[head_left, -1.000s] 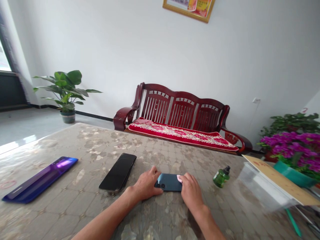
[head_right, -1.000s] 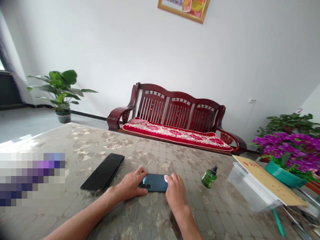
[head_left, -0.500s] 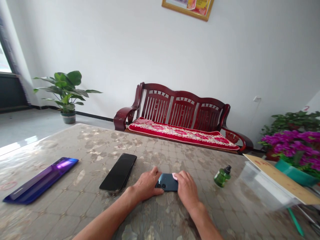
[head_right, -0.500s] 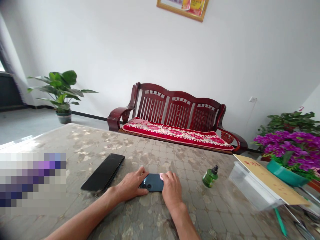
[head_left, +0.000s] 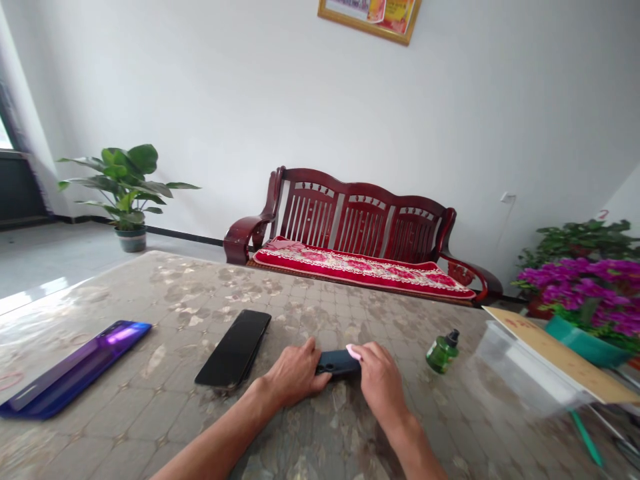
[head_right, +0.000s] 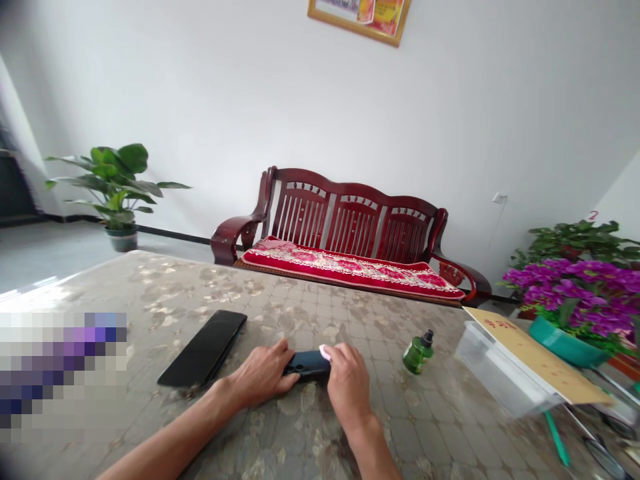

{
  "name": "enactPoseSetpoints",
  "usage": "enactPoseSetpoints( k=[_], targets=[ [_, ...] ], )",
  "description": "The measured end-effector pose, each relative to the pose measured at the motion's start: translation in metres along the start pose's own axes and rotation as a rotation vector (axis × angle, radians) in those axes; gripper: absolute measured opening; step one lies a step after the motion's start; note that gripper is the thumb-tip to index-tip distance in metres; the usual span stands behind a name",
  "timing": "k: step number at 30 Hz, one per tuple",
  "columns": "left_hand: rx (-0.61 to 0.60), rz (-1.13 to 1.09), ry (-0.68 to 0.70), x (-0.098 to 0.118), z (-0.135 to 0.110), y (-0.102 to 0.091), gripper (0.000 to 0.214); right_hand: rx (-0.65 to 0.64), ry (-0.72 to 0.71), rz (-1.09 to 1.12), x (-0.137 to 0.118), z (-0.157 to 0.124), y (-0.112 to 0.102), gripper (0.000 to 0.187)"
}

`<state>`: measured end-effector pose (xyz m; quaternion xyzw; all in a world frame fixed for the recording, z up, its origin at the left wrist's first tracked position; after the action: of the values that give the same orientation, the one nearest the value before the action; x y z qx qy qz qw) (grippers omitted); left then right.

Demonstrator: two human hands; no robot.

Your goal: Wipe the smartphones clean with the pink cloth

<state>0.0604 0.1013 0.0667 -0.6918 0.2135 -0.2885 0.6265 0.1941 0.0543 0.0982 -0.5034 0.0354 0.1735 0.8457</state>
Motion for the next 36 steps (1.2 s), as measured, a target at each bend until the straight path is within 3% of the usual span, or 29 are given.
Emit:
enactPoseSetpoints(
  k=[4, 8, 19, 28, 36],
  targets=[
    [-0.006, -0.008, -0.009, -0.004, 0.004, -0.002, 0.043, 0.149, 0.006, -0.020, 0.016, 0.000, -0.023, 0.031],
    [-0.007, -0.026, -0.021, -0.011, 0.007, -0.003, 0.040, 0.183, -0.043, -0.042, 0.014, -0.001, -0.026, 0.030],
    [-0.013, -0.043, -0.003, -0.008, 0.007, -0.005, 0.032, 0.125, -0.165, 0.060, -0.044, 0.003, -0.011, 0.033],
    [-0.024, -0.060, -0.013, -0.006, 0.004, -0.009, 0.036, 0.216, -0.037, 0.002, 0.000, 0.004, -0.027, 0.033],
    [-0.019, -0.060, -0.010, -0.004, 0.004, -0.007, 0.038, 0.131, -0.220, 0.051, -0.056, 0.001, -0.008, 0.031]
  ],
)
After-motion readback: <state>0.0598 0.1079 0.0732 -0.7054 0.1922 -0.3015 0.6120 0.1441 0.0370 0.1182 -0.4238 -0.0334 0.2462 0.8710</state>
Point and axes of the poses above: each hand's wrist, its own z-axis towards the middle knuckle, its own y-axis out of the palm, x = y × z, the point moved 10 cm from there along z, towards the middle knuckle, and after that the axes turned 7 degrees about -x, right-handed, at the moved point
